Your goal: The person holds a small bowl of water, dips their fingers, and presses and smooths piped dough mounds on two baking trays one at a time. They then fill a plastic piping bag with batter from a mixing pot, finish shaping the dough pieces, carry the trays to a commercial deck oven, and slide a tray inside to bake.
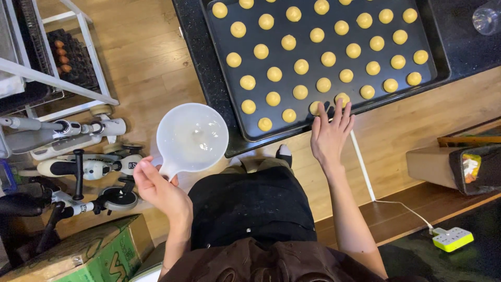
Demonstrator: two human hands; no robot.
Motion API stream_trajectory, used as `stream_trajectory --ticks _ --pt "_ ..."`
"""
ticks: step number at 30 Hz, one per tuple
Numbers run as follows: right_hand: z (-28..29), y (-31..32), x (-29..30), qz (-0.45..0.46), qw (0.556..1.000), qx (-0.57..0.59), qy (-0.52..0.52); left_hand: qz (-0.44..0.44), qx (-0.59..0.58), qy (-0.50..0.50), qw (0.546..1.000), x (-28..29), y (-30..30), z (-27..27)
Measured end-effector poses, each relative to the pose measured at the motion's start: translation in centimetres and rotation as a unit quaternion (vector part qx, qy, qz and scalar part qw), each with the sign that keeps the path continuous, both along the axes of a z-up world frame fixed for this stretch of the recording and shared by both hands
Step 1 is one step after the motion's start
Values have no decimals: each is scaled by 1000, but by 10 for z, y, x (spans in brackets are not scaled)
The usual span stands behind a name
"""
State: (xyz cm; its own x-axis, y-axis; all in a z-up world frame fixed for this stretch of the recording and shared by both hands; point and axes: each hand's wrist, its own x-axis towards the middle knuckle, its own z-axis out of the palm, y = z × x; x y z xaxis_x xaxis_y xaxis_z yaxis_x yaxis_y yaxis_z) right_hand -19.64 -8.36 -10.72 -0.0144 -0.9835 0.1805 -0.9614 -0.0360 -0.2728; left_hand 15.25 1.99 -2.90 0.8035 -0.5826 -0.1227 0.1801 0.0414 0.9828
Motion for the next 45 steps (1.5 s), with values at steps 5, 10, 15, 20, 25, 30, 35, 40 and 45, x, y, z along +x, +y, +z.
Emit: stream_trajectory --ticks 5,10,15,20,25,30,35,40,45 --pt "13 6 31 46 998 -19 -29 -3 -22 -4 1000 0 -2 -9" --pt "8 9 53 87 996 13 -18 -4 -5 3 1000 -2 -2 -5" --pt "2 8 51 63 998 14 -17 -12 -12 5 1000 1 0 -10" --pt "14 20 73 100 994 -12 -43 -6 2 17 1000 3 -2 -10" --pt "9 31 91 164 986 12 -14 -6 14 17 1000 0 -6 -7" --pt "7 37 97 149 989 9 -24 -7 3 19 1000 0 -8 -4" --pt "12 27 102 152 988 8 -31 -9 5 5 1000 0 -9 -11" --pt "15 12 100 174 985 2 -13 -29 -2 -35 999 -8 -14 -8" --pt "31 7 84 192 979 19 -70 -23 7 -10 1000 -28 -25 5"
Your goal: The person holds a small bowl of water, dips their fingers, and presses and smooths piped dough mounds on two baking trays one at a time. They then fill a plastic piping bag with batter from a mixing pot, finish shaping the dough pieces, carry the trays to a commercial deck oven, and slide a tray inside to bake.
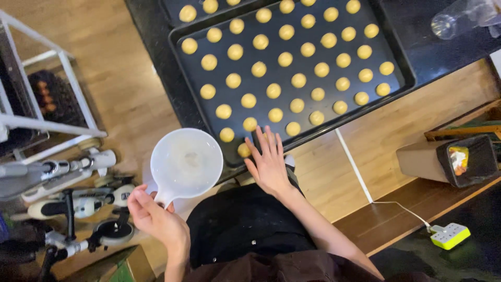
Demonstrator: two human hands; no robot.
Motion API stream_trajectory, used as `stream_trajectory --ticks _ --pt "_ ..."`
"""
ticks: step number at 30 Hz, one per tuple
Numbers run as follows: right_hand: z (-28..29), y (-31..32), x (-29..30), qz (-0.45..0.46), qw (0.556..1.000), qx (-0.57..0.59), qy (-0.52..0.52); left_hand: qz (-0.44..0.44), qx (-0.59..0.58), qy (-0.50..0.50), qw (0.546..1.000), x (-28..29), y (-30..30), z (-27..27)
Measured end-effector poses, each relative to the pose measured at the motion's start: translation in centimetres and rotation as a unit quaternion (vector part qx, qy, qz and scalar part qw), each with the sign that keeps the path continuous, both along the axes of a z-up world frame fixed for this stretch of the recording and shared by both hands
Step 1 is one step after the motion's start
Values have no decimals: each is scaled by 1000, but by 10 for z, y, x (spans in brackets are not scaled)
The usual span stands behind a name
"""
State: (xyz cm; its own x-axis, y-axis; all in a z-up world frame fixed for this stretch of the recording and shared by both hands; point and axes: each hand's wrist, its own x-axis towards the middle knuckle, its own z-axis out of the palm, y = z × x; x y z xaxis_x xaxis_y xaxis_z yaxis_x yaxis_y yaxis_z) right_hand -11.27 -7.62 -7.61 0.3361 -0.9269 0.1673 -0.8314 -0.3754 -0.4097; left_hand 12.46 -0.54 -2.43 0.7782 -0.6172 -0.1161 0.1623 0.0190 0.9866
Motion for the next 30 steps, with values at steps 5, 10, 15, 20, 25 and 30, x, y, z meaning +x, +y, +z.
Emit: stream_trajectory --ticks 5,10,15,20,25,30 --pt "39 -18 -61 -94 982 -18 -160 -43 5 8 999 -43 -35 23" --pt "66 -51 -162 -183 820 115 -530 -118 -18 51 992 -132 -86 15" --pt "93 -98 -299 -198 828 105 -514 -175 3 137 975 -296 -156 -3" --pt "95 -159 -466 -258 841 28 -475 -155 3 168 973 -485 -236 -29" --pt "152 -242 -555 -258 878 -18 -402 -143 48 93 984 -613 -296 -49" --pt "214 -375 -585 -94 971 -40 -215 -109 48 41 992 -693 -338 -87"
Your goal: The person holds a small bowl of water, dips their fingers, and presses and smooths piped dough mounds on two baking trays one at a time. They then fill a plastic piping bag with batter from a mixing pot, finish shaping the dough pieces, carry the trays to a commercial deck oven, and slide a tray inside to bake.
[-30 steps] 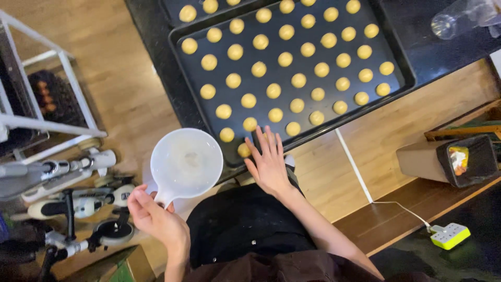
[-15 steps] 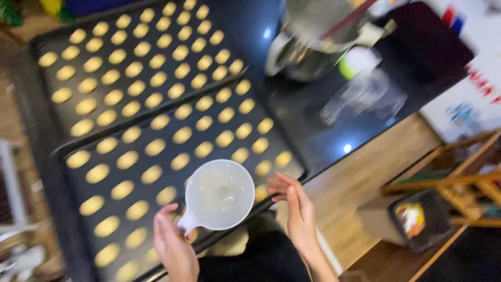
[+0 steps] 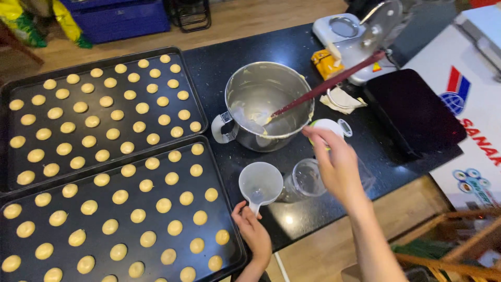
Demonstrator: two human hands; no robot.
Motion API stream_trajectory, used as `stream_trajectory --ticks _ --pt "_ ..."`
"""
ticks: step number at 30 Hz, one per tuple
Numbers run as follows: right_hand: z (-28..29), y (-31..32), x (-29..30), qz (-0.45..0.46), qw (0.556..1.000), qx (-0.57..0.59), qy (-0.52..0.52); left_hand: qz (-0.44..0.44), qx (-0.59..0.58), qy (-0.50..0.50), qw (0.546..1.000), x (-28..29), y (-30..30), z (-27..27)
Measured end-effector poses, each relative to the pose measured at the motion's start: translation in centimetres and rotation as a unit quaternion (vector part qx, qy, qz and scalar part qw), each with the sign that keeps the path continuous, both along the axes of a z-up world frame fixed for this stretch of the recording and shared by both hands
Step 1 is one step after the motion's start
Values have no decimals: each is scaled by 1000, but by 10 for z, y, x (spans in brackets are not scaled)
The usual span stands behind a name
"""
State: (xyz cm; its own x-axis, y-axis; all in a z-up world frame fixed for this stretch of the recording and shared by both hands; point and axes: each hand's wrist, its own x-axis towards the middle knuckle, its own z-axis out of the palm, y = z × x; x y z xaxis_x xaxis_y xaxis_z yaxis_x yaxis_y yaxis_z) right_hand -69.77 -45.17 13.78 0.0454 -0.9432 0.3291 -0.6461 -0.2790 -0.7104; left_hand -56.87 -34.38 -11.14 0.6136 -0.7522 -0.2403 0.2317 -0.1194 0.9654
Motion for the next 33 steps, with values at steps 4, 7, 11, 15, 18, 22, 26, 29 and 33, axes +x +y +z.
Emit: stream_trajectory --ticks 4,7,11,15,18,22,26,29,33 --pt "-34 -141 8 229 954 -10 193 16 18 -87 996 -22 -19 -13" --pt "-84 -211 38 352 874 90 323 24 87 -103 991 -29 -29 -22" --pt "-131 -247 58 418 845 171 285 -32 94 -157 983 -19 -18 -22" --pt "-74 -248 40 354 923 63 140 -60 47 -194 978 5 -1 34" --pt "-13 -232 20 268 949 159 -48 -37 -87 3 995 24 5 51" --pt "75 -140 35 232 961 90 -117 -107 -220 43 969 77 -18 148" --pt "109 -9 99 295 943 32 -154 -182 -311 -142 922 148 -5 304" --pt "97 80 157 305 949 20 -73 -265 -335 -46 903 195 17 329" --pt "68 158 250 213 962 -24 -168 -280 -250 56 925 263 57 298"
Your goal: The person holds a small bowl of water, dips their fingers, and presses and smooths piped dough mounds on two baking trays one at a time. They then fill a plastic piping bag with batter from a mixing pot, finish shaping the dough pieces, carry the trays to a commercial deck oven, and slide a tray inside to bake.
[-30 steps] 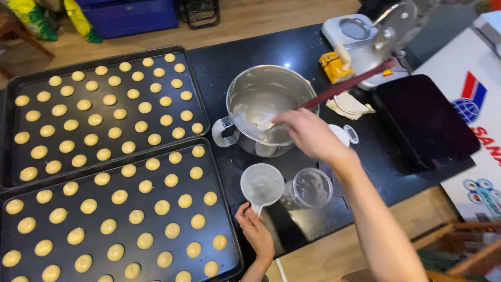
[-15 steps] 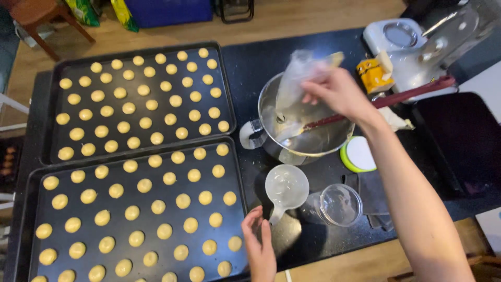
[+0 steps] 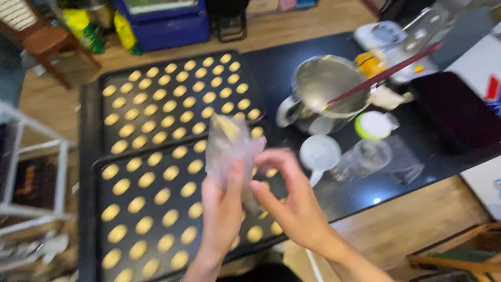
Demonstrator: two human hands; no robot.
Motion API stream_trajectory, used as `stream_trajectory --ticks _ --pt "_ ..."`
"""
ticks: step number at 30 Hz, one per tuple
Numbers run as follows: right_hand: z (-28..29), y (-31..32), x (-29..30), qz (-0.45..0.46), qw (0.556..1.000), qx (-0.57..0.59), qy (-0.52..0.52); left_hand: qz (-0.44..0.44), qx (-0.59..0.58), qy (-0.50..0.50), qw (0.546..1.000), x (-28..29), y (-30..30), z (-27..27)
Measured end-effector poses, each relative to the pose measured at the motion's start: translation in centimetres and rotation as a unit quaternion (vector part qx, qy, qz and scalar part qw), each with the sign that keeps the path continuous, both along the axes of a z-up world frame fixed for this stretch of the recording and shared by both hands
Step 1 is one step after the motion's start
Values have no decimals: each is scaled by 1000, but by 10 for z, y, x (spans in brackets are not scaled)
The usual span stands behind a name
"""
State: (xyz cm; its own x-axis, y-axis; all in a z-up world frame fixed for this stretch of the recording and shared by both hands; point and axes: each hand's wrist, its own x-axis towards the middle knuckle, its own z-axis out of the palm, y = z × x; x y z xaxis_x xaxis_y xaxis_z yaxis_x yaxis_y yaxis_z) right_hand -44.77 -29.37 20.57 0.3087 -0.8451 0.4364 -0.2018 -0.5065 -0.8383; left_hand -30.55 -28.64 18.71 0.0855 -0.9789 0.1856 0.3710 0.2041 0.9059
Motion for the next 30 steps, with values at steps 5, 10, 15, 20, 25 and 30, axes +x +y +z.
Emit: stream_trajectory --ticks 5,10,15,20,25,30 --pt "-64 28 87 98 990 85 -54 95 -127 -237 959 77 43 -4" --pt "-105 19 163 197 932 283 -108 -119 134 -35 983 167 8 -17" --pt "-69 42 225 253 894 282 -239 -265 215 420 841 231 -56 -68" --pt "-67 67 244 234 918 247 -204 -300 276 593 695 271 -90 -73" --pt "-70 79 241 237 922 223 -208 -226 286 622 693 271 -121 -81" --pt "-67 93 232 229 915 256 -210 -157 284 609 724 261 -126 -81"
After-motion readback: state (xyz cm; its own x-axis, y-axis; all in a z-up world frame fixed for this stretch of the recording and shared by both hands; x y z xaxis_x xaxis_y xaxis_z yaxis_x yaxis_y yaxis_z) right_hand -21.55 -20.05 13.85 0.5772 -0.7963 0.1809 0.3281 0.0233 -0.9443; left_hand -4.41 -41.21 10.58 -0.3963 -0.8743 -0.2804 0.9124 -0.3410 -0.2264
